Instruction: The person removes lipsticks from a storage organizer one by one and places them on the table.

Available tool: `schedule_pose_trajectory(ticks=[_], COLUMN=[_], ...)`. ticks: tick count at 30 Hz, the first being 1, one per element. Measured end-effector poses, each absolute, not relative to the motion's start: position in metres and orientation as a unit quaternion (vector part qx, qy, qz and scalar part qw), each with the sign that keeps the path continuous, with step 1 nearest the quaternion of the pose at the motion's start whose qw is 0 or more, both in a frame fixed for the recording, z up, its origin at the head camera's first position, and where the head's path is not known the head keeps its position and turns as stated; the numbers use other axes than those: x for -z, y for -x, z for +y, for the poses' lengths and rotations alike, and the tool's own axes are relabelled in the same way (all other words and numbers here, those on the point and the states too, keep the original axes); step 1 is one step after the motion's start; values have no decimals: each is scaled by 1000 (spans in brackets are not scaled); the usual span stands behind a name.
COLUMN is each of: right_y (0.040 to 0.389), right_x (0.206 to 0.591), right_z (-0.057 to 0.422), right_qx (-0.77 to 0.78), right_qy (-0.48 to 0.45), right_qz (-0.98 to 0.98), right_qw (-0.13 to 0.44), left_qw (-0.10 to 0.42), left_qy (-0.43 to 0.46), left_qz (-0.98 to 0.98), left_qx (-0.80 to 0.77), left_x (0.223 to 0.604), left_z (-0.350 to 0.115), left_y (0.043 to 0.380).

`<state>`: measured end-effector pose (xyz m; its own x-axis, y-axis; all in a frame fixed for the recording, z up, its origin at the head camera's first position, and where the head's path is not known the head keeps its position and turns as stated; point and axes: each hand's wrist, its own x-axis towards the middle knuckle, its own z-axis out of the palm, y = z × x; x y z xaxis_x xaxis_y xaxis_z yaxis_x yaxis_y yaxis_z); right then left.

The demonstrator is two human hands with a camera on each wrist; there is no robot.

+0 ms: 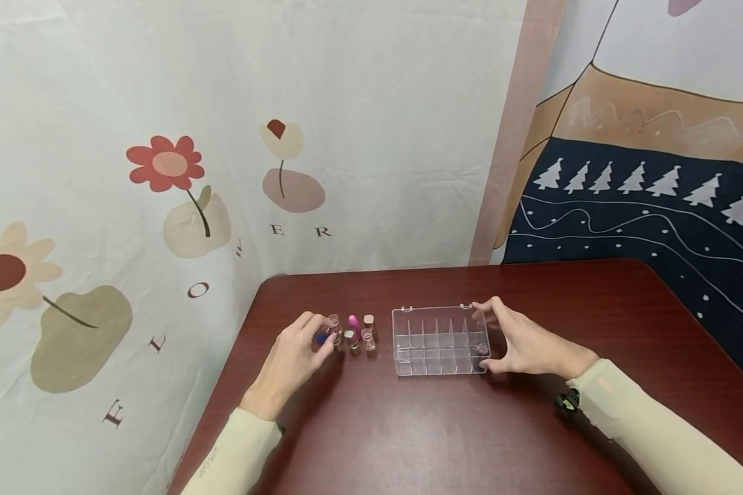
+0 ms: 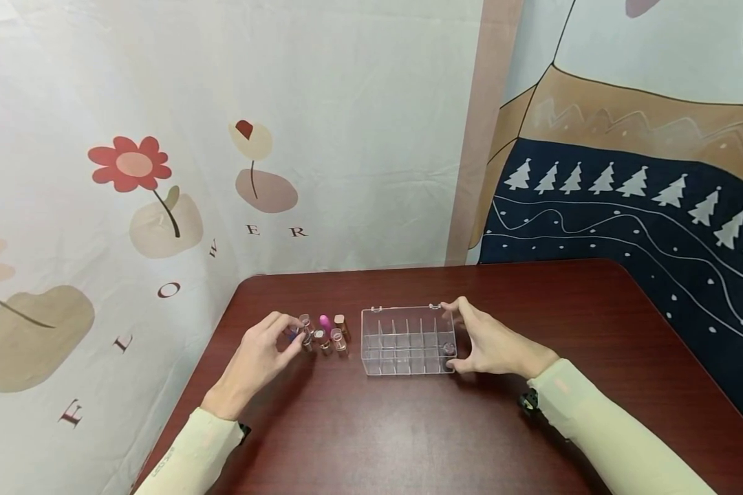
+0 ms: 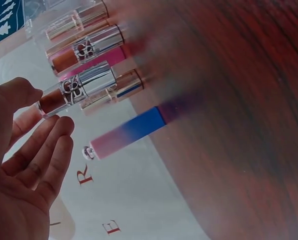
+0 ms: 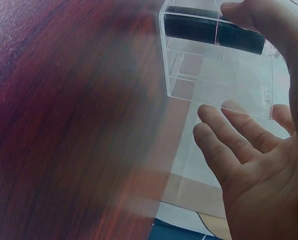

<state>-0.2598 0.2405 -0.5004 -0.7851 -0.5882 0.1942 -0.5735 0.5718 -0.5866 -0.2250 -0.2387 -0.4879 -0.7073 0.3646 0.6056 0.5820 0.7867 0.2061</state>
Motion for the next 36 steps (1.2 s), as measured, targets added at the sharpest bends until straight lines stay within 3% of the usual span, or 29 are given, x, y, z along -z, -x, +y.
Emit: schedule_pose_trajectory(ticks=[36], right_y=[259], right_x=[501], right_z=[242], right_qx=[336], right_qy=[327], right_qz=[883], right_qw=[21], left_qw=[229], left_qy=[246], left_qz=[-919], left_qx=[206], left_x=[497], left_z=[-242], left_y=[231])
